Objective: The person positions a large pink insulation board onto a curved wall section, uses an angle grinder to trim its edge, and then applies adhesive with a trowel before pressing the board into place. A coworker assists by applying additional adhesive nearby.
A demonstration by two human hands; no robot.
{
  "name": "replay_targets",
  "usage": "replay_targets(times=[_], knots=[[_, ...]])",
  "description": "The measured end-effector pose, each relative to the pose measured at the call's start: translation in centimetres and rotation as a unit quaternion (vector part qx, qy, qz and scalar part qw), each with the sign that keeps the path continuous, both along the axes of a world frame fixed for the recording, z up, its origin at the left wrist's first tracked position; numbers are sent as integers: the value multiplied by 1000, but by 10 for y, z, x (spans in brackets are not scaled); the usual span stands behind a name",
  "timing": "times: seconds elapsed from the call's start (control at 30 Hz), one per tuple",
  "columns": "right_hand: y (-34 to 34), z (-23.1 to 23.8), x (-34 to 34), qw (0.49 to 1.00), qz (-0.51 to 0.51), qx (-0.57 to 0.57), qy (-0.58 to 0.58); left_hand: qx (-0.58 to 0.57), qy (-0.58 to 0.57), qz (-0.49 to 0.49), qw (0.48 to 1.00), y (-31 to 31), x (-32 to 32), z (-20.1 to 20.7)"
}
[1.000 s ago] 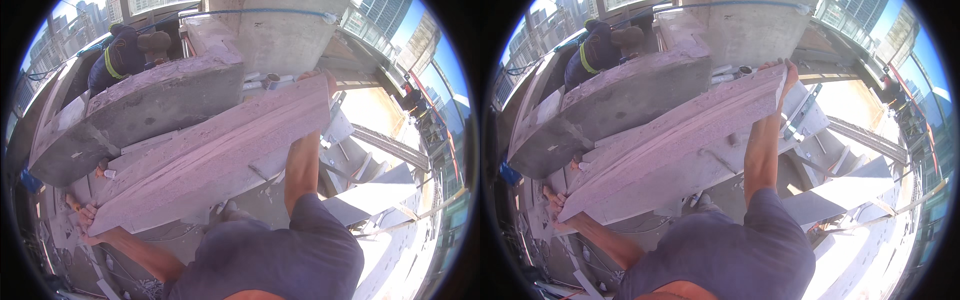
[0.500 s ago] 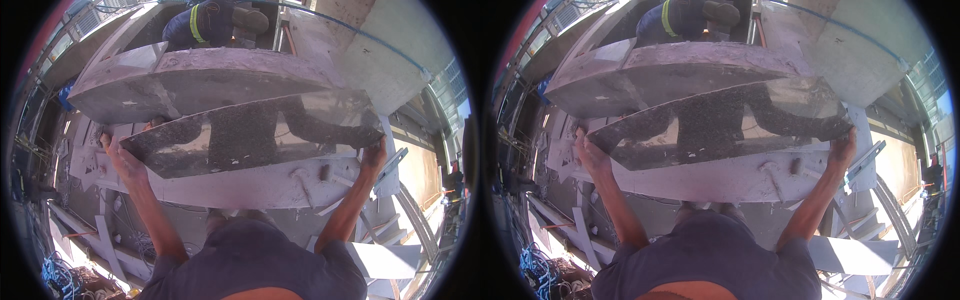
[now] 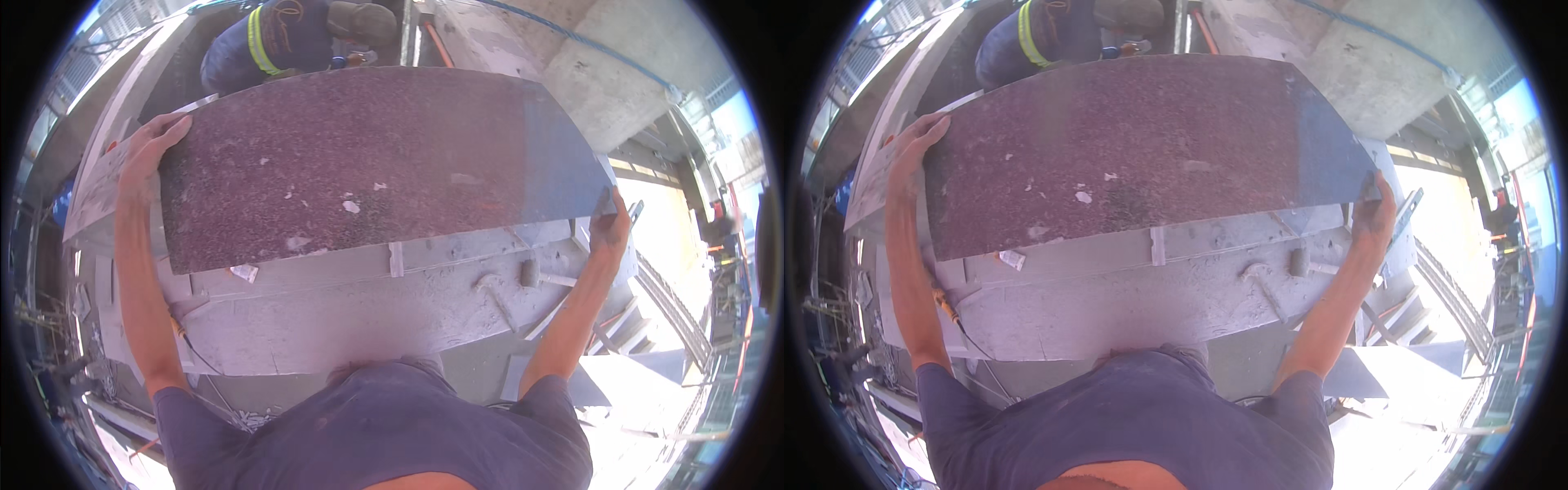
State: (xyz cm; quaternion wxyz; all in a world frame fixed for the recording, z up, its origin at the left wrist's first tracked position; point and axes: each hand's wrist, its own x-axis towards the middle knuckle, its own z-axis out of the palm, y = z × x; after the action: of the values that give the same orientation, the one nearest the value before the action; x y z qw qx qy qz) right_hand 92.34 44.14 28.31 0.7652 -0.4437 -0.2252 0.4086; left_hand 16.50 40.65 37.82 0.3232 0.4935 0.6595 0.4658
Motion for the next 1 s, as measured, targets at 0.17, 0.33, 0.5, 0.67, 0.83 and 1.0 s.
replay_targets(times=[0.17,0.33,0.5,0.67,0.83,1.0], knots=[[56,26,-10,994,-12,-44,-99,4,41,-42,998,122,-41,-13],[95,47,-5,956,-12,-127,-263,33,31,-108,993,191,-41,-23],[142,13,-11,955,50,-178,-230,-28,60,-132,989,217,-46,-23],[140,-19,17,960,-10,-187,-209,-67,123,-107,984,280,-53,-49],[155,-22,6,959,13,-205,-194,-102,202,-37,973,284,-55,-76],[156,-29,22,949,3,-240,-204,-127,229,-52,964,291,-50,-84]])
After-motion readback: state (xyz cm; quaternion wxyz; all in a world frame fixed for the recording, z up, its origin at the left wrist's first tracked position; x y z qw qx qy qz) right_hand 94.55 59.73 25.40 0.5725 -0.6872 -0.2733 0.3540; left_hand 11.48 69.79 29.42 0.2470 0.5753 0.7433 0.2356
